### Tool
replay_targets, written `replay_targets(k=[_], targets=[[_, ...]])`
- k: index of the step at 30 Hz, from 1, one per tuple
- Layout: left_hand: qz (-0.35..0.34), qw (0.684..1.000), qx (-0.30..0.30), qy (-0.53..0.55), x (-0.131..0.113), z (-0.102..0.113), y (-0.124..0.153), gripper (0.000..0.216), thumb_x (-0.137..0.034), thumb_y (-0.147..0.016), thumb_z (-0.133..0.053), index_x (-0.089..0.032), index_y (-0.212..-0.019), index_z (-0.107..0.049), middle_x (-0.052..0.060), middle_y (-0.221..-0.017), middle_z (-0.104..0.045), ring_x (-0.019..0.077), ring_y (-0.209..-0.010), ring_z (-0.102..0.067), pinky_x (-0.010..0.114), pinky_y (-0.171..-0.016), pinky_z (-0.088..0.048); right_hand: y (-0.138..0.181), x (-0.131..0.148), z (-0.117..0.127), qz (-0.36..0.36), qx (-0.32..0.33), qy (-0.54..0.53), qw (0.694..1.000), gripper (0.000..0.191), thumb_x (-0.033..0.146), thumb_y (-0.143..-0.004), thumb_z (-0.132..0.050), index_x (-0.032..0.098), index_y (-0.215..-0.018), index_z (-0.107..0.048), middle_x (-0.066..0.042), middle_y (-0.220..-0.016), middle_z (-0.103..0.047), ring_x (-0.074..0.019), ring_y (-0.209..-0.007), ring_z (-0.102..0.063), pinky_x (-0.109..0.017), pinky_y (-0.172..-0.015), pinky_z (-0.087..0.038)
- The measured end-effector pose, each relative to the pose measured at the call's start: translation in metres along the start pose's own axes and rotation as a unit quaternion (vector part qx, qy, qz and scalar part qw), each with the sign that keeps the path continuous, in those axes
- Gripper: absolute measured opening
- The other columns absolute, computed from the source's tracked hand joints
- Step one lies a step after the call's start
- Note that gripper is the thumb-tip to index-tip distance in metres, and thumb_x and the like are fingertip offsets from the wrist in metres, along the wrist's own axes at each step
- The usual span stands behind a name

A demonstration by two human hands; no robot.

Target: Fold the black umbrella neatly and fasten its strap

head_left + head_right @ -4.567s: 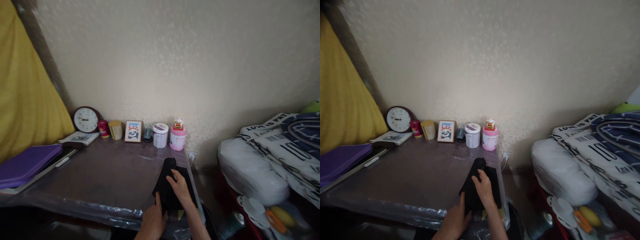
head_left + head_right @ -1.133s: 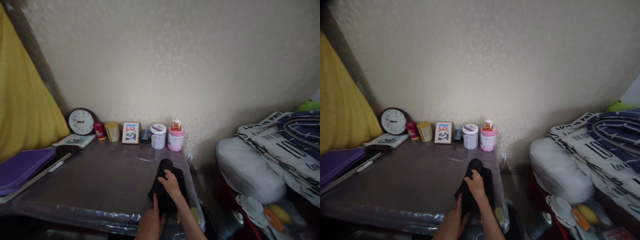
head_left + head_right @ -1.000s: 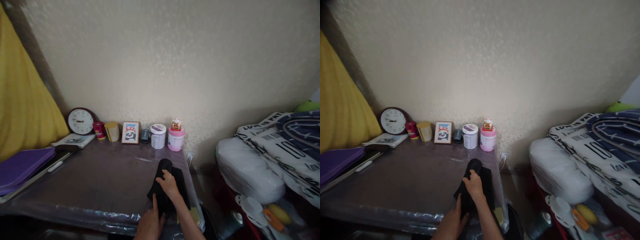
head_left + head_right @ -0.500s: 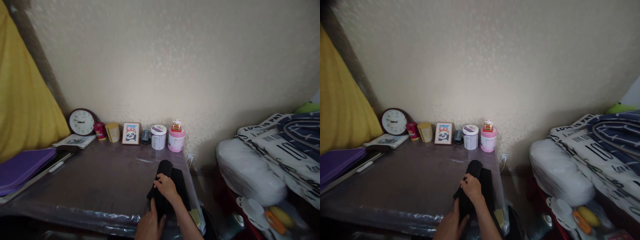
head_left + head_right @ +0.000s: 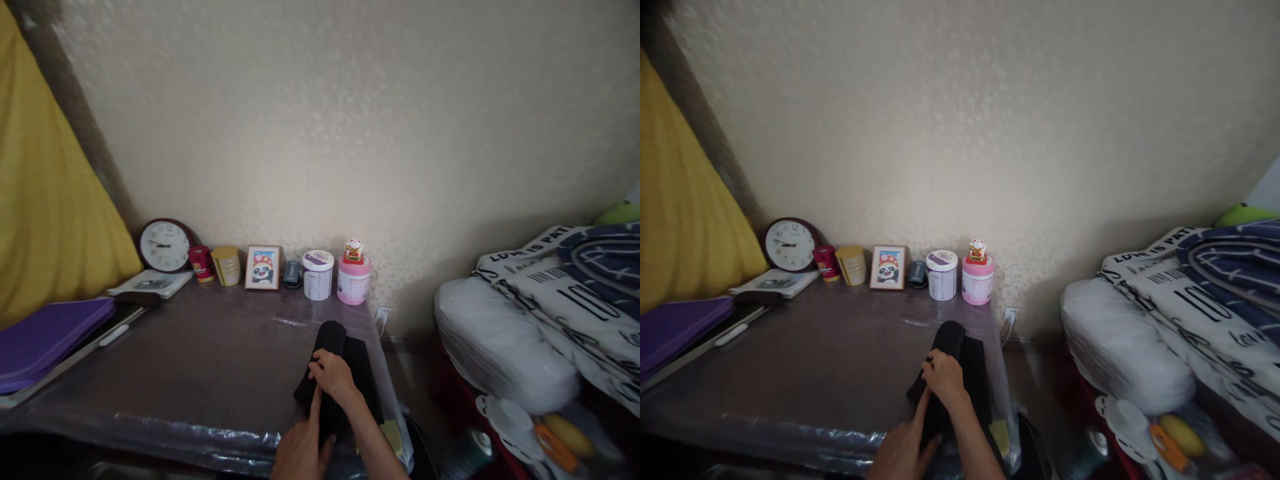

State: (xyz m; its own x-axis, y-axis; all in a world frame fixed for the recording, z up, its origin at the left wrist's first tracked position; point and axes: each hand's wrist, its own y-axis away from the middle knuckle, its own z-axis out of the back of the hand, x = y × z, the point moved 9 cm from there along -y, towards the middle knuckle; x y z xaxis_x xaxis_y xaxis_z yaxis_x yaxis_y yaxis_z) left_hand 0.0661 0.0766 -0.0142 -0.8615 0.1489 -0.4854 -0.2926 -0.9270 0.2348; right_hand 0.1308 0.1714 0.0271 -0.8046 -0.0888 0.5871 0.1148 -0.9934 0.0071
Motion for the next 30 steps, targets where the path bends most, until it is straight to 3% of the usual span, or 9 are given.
replay_targets(k=[10,15,19,24,30], targets=[[0.024,0.999,-0.019,0.011,0.009,-0.005,-0.009,0.072,-0.028,-0.080,-0.038,-0.011,-0.137,0.003,0.013,-0.099,-0.064,0.0229,-0.089,-0.060,0.028,-0.073,-0.039,0.005,0.002,0.002,0.028,-0.027,-0.048,0.998,0.022,0.021,-0.079,-0.044,0.023,-0.094,-0.060,0.003,-0.069,-0.069,-0.0120,-0.068,-0.063,-0.019,-0.061,-0.040],[0.015,0.999,-0.020,0.030,0.011,-0.006,-0.011,0.071,-0.028,-0.080,-0.036,-0.008,-0.137,0.002,0.013,-0.102,-0.063,0.0215,-0.091,-0.060,0.027,-0.075,-0.039,0.039,0.016,0.020,0.159,-0.103,-0.111,0.976,0.023,0.022,-0.085,-0.040,0.024,-0.091,-0.061,0.000,-0.085,-0.066,-0.0123,-0.083,-0.058,-0.022,-0.076,-0.042],[0.019,0.999,-0.011,0.029,0.011,-0.006,-0.012,0.071,-0.027,-0.081,-0.036,-0.008,-0.137,0.003,0.013,-0.103,-0.063,0.0201,-0.093,-0.059,0.025,-0.077,-0.039,0.055,0.018,0.021,0.239,-0.107,-0.078,0.962,0.025,0.020,-0.086,-0.039,0.023,-0.093,-0.062,-0.002,-0.094,-0.065,-0.0152,-0.103,-0.050,-0.030,-0.092,-0.036],[0.038,0.999,-0.007,0.022,0.013,-0.008,-0.013,0.068,-0.026,-0.083,-0.035,-0.008,-0.137,0.001,0.014,-0.103,-0.062,0.0192,-0.094,-0.059,0.025,-0.079,-0.039,0.025,0.006,0.014,0.247,-0.096,-0.005,0.964,0.026,0.020,-0.087,-0.039,0.023,-0.096,-0.063,-0.001,-0.105,-0.063,-0.0144,-0.113,-0.043,-0.038,-0.103,-0.020],[0.044,0.997,-0.003,0.070,0.024,-0.011,-0.015,0.068,-0.029,-0.083,-0.035,-0.009,-0.137,0.001,0.013,-0.107,-0.061,0.0187,-0.095,-0.059,0.024,-0.079,-0.039,-0.027,-0.010,0.022,0.211,-0.131,0.021,0.969,0.027,0.019,-0.085,-0.038,0.021,-0.099,-0.062,-0.003,-0.111,-0.060,-0.0153,-0.115,-0.042,-0.039,-0.102,-0.022]])
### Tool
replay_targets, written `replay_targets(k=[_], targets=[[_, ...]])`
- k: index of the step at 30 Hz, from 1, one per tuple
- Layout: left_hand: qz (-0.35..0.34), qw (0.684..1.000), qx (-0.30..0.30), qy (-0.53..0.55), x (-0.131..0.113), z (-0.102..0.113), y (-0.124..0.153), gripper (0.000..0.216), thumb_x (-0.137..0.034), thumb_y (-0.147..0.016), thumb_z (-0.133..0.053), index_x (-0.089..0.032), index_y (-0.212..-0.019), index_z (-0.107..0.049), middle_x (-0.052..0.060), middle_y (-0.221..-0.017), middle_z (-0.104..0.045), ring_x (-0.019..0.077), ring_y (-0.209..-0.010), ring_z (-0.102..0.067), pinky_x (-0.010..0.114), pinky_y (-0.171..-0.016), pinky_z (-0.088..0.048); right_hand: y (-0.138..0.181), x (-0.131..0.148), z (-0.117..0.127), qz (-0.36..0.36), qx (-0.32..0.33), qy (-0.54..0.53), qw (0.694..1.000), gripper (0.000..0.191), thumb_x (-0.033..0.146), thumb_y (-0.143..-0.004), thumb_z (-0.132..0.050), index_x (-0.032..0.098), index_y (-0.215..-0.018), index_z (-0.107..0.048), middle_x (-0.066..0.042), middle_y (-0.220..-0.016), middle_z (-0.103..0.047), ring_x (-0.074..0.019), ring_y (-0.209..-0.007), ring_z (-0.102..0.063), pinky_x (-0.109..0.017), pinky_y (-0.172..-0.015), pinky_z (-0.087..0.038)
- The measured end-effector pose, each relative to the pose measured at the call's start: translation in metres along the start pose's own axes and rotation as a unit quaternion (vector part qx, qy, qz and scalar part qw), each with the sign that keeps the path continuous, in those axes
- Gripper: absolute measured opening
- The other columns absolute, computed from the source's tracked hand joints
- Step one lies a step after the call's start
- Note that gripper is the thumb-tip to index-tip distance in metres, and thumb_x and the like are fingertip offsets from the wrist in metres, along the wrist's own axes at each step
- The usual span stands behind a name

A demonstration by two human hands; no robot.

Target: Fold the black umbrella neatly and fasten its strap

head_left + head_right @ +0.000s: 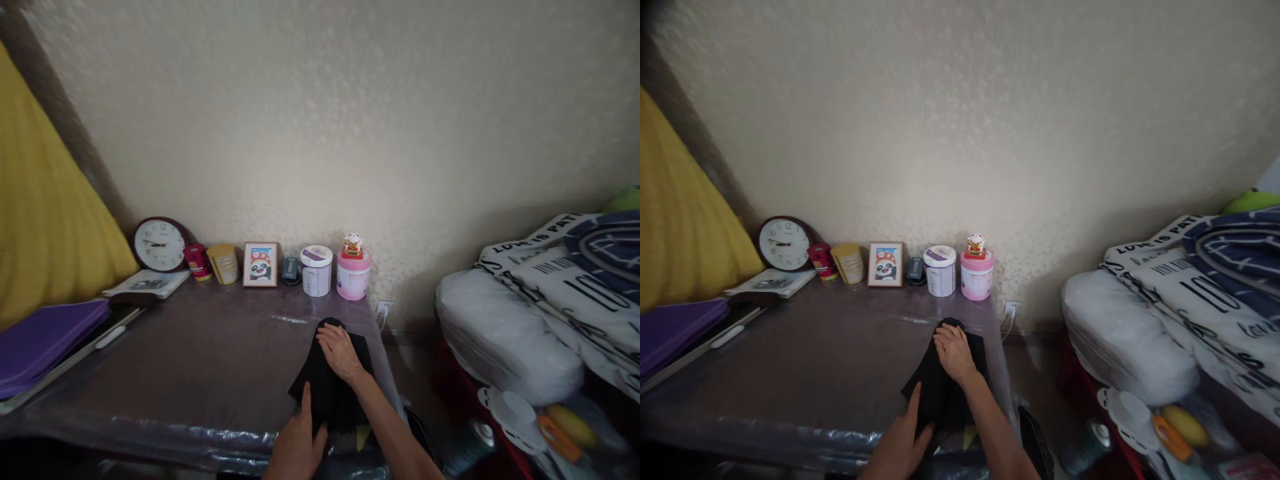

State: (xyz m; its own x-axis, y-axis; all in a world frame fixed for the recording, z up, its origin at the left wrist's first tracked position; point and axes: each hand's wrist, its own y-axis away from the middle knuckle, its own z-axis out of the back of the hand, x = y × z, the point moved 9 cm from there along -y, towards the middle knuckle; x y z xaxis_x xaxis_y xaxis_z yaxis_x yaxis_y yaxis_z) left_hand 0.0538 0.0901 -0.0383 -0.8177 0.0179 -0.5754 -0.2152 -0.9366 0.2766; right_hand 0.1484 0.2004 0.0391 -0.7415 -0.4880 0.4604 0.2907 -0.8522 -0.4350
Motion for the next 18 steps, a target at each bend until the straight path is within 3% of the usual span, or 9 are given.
replay_targets(k=[3,7,10,13,16,18], targets=[[0.004,0.999,0.002,0.040,0.005,0.002,-0.002,0.067,-0.028,-0.083,-0.035,-0.008,-0.137,-0.003,0.013,-0.113,-0.058,0.0176,-0.102,-0.056,0.023,-0.084,-0.038,-0.007,-0.021,0.010,-0.050,-0.062,-0.030,0.996,0.029,0.020,-0.084,-0.038,0.017,-0.104,-0.059,-0.008,-0.117,-0.056,-0.0172,-0.115,-0.043,-0.038,-0.099,-0.028],[0.005,0.995,0.001,0.100,0.010,0.004,-0.005,0.063,-0.027,-0.083,-0.036,-0.007,-0.136,-0.008,0.012,-0.120,-0.053,0.0151,-0.107,-0.053,0.021,-0.088,-0.036,0.017,-0.052,0.024,-0.164,-0.173,-0.129,0.962,0.033,0.024,-0.084,-0.033,0.014,-0.107,-0.055,-0.010,-0.107,-0.060,-0.0164,-0.100,-0.054,-0.034,-0.090,-0.040],[0.006,0.992,0.006,0.123,0.012,0.003,-0.006,0.063,-0.029,-0.084,-0.035,-0.008,-0.136,-0.009,0.012,-0.119,-0.054,0.0155,-0.105,-0.054,0.023,-0.087,-0.037,0.037,-0.056,0.015,-0.188,-0.133,-0.141,0.963,0.029,0.020,-0.081,-0.034,0.016,-0.100,-0.056,-0.007,-0.097,-0.063,-0.0159,-0.091,-0.057,-0.031,-0.085,-0.043],[0.002,0.990,0.005,0.138,0.013,0.003,-0.005,0.062,-0.030,-0.083,-0.035,-0.009,-0.136,-0.009,0.012,-0.120,-0.053,0.0159,-0.106,-0.054,0.023,-0.088,-0.037,0.050,-0.057,0.016,-0.183,-0.080,-0.020,0.980,0.029,0.012,-0.074,-0.041,0.014,-0.097,-0.059,-0.010,-0.104,-0.060,-0.0204,-0.099,-0.053,-0.034,-0.091,-0.039],[-0.011,0.989,0.000,0.145,0.011,0.005,-0.005,0.061,-0.031,-0.083,-0.035,-0.009,-0.135,-0.010,0.012,-0.124,-0.050,0.0158,-0.110,-0.051,0.023,-0.090,-0.035,0.062,-0.070,0.041,-0.214,-0.112,0.086,0.967,0.031,0.012,-0.073,-0.042,0.013,-0.100,-0.058,-0.013,-0.111,-0.056,-0.0233,-0.106,-0.048,-0.037,-0.094,-0.034],[-0.008,0.990,0.001,0.140,0.010,0.005,-0.005,0.062,-0.031,-0.083,-0.034,-0.009,-0.135,-0.009,0.012,-0.122,-0.051,0.0159,-0.108,-0.052,0.023,-0.089,-0.036,0.072,-0.082,0.055,-0.248,-0.132,0.080,0.957,0.030,0.018,-0.077,-0.040,0.013,-0.101,-0.057,-0.012,-0.105,-0.059,-0.0218,-0.101,-0.052,-0.035,-0.091,-0.038]])
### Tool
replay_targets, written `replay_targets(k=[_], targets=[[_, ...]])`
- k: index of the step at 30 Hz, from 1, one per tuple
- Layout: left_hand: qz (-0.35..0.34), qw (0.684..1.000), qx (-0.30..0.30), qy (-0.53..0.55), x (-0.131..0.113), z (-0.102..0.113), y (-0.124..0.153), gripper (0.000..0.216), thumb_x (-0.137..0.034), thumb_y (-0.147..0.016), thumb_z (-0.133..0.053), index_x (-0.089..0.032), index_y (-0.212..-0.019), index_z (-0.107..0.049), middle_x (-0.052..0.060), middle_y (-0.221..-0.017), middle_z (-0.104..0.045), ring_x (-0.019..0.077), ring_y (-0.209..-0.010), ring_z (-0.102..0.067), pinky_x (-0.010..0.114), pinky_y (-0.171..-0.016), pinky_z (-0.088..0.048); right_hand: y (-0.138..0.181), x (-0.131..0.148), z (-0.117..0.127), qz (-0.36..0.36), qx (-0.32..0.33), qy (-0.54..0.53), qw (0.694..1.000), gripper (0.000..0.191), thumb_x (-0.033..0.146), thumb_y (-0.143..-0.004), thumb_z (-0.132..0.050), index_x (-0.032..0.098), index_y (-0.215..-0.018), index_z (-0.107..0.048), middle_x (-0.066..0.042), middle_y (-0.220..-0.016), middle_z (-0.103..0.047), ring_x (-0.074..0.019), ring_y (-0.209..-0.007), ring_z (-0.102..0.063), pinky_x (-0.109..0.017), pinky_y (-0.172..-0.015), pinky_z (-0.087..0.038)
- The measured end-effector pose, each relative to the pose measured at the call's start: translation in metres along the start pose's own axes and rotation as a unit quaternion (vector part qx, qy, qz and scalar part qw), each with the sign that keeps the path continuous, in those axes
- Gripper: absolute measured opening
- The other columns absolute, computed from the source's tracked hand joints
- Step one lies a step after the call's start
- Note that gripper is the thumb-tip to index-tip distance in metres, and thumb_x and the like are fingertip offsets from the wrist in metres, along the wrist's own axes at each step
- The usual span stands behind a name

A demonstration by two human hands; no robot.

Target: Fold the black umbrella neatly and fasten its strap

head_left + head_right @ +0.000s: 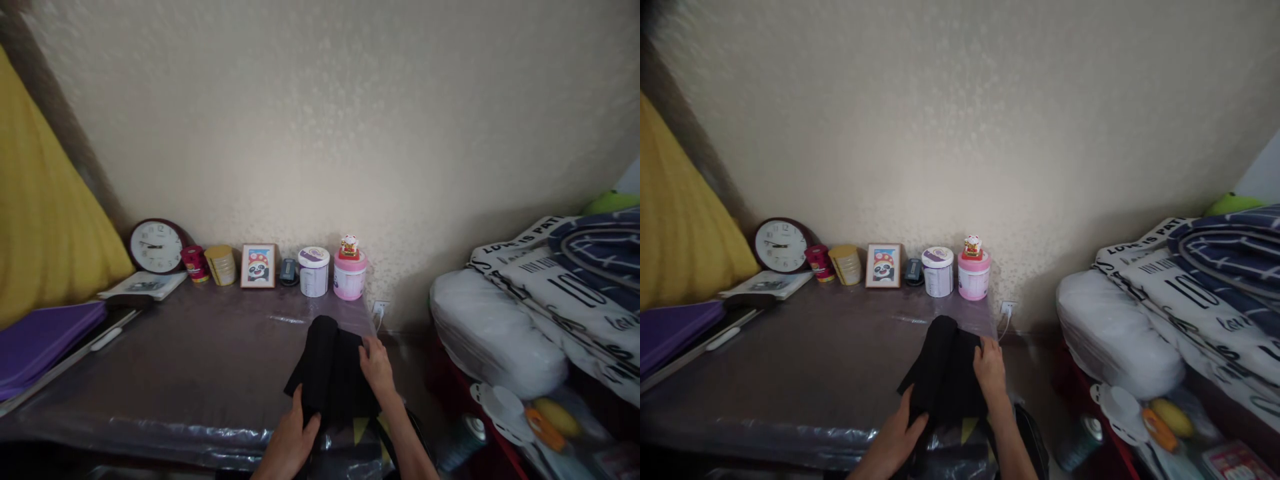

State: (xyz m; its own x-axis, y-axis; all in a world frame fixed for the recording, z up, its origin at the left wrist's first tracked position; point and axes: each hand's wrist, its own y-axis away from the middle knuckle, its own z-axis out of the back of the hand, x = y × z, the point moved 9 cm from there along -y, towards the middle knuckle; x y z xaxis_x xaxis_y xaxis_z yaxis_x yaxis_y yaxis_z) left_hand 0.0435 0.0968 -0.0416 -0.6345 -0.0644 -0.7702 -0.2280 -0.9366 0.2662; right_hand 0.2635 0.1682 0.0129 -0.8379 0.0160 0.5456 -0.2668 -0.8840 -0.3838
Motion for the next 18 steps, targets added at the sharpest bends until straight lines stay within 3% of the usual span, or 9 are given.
replay_targets(k=[6,12,18], targets=[[0.010,0.999,-0.002,-0.034,-0.004,0.000,0.002,0.064,-0.032,-0.083,-0.034,-0.007,-0.136,-0.008,0.014,-0.117,-0.055,0.0170,-0.106,-0.054,0.023,-0.086,-0.038,0.019,-0.025,0.003,-0.076,0.051,-0.101,0.991,0.031,0.036,-0.079,-0.038,0.018,-0.093,-0.059,-0.007,-0.089,-0.066,-0.0204,-0.085,-0.061,-0.029,-0.076,-0.045],[0.018,0.999,-0.003,-0.045,-0.004,0.000,0.003,0.063,-0.034,-0.084,-0.033,-0.009,-0.136,-0.008,0.013,-0.112,-0.059,0.0176,-0.098,-0.058,0.023,-0.081,-0.040,0.029,-0.016,0.009,-0.069,0.032,-0.114,0.991,0.033,0.039,-0.079,-0.037,0.018,-0.091,-0.060,-0.008,-0.086,-0.067,-0.0211,-0.081,-0.063,-0.028,-0.072,-0.046],[0.020,0.997,-0.012,-0.068,-0.007,0.000,0.004,0.063,-0.030,-0.083,-0.034,-0.005,-0.136,-0.009,0.015,-0.119,-0.053,0.0179,-0.108,-0.052,0.024,-0.087,-0.037,0.029,-0.014,0.005,-0.074,0.059,-0.093,0.991,0.034,0.040,-0.080,-0.036,0.018,-0.093,-0.059,-0.008,-0.085,-0.067,-0.0223,-0.082,-0.063,-0.029,-0.071,-0.045]])
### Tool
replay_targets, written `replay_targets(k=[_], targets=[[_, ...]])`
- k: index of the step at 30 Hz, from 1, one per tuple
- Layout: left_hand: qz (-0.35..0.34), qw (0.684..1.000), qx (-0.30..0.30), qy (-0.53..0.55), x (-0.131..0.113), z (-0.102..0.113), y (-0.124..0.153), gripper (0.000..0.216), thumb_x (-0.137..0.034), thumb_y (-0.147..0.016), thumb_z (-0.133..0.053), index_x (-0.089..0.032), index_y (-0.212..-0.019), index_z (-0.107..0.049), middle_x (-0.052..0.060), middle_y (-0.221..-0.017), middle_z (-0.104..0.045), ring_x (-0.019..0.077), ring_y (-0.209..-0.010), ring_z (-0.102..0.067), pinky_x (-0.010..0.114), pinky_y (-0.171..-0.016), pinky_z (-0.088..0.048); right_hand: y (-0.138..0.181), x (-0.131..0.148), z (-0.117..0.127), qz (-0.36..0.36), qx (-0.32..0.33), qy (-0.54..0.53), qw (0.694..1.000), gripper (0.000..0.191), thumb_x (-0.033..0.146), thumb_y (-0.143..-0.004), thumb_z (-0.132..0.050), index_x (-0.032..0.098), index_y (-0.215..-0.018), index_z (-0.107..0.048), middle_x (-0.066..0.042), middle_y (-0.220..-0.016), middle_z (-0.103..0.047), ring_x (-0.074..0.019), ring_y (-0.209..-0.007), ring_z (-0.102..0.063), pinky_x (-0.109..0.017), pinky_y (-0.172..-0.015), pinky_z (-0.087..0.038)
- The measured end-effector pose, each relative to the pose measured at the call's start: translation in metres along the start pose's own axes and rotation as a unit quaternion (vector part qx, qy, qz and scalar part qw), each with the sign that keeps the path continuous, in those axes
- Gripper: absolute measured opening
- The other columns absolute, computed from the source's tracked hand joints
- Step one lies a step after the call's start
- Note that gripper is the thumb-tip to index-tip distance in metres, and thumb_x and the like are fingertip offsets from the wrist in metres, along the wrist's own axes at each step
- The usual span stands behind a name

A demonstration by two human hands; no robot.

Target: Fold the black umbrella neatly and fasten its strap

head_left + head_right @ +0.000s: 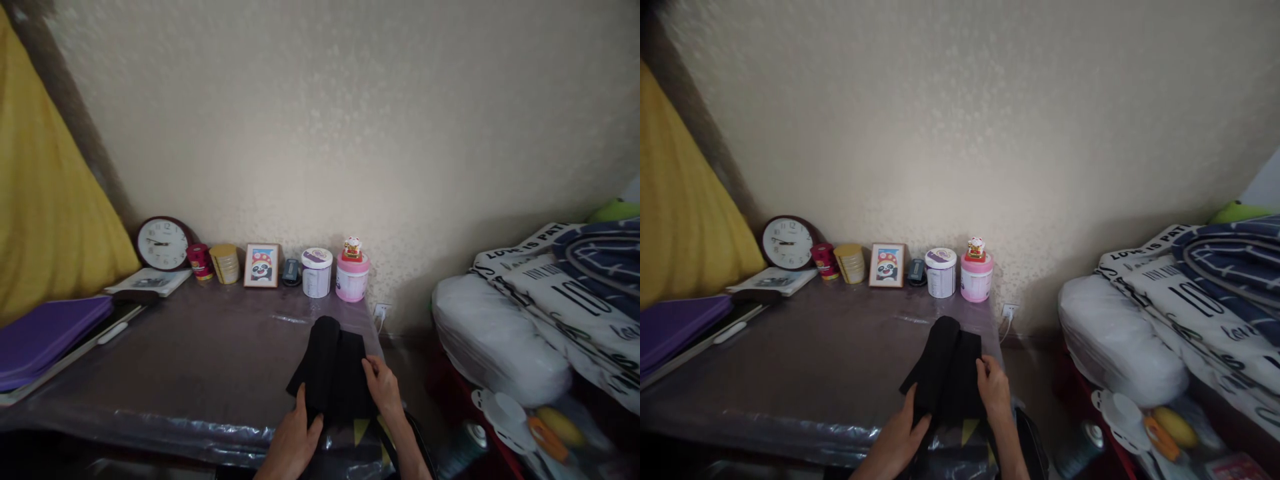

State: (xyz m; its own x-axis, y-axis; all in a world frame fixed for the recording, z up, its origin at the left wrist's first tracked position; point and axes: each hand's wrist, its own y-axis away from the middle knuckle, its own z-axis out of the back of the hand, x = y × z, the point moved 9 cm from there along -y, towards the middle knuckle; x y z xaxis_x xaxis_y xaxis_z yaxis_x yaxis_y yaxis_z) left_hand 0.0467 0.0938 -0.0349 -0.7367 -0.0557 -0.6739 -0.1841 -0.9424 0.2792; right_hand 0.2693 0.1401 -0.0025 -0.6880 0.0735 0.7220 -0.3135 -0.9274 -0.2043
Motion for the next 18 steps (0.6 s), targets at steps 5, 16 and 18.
replay_targets(k=[5,16,18], targets=[[-0.010,1.000,0.002,0.005,-0.004,0.001,0.001,0.063,-0.030,-0.084,-0.033,-0.004,-0.136,-0.008,0.015,-0.117,-0.055,0.0184,-0.106,-0.054,0.024,-0.086,-0.038,0.001,-0.001,-0.007,-0.003,0.016,-0.008,1.000,0.034,0.040,-0.079,-0.038,0.017,-0.094,-0.058,-0.009,-0.088,-0.067,-0.0228,-0.086,-0.062,-0.030,-0.074,-0.045],[0.000,1.000,0.002,0.007,0.003,-0.003,-0.001,0.066,-0.035,-0.083,-0.033,-0.008,-0.137,-0.006,0.013,-0.109,-0.060,0.0205,-0.097,-0.058,0.026,-0.081,-0.040,-0.007,0.024,-0.004,0.021,0.030,-0.107,0.994,0.031,0.039,-0.074,-0.045,0.017,-0.087,-0.062,-0.008,-0.084,-0.067,-0.0221,-0.081,-0.062,-0.030,-0.071,-0.046],[-0.005,1.000,-0.002,0.003,0.002,-0.003,-0.001,0.066,-0.034,-0.083,-0.033,-0.007,-0.137,-0.006,0.013,-0.110,-0.060,0.0205,-0.098,-0.058,0.026,-0.081,-0.039,-0.011,0.038,-0.005,0.031,0.032,-0.149,0.988,0.031,0.040,-0.072,-0.048,0.017,-0.087,-0.062,-0.008,-0.084,-0.067,-0.0223,-0.080,-0.062,-0.030,-0.071,-0.047]])
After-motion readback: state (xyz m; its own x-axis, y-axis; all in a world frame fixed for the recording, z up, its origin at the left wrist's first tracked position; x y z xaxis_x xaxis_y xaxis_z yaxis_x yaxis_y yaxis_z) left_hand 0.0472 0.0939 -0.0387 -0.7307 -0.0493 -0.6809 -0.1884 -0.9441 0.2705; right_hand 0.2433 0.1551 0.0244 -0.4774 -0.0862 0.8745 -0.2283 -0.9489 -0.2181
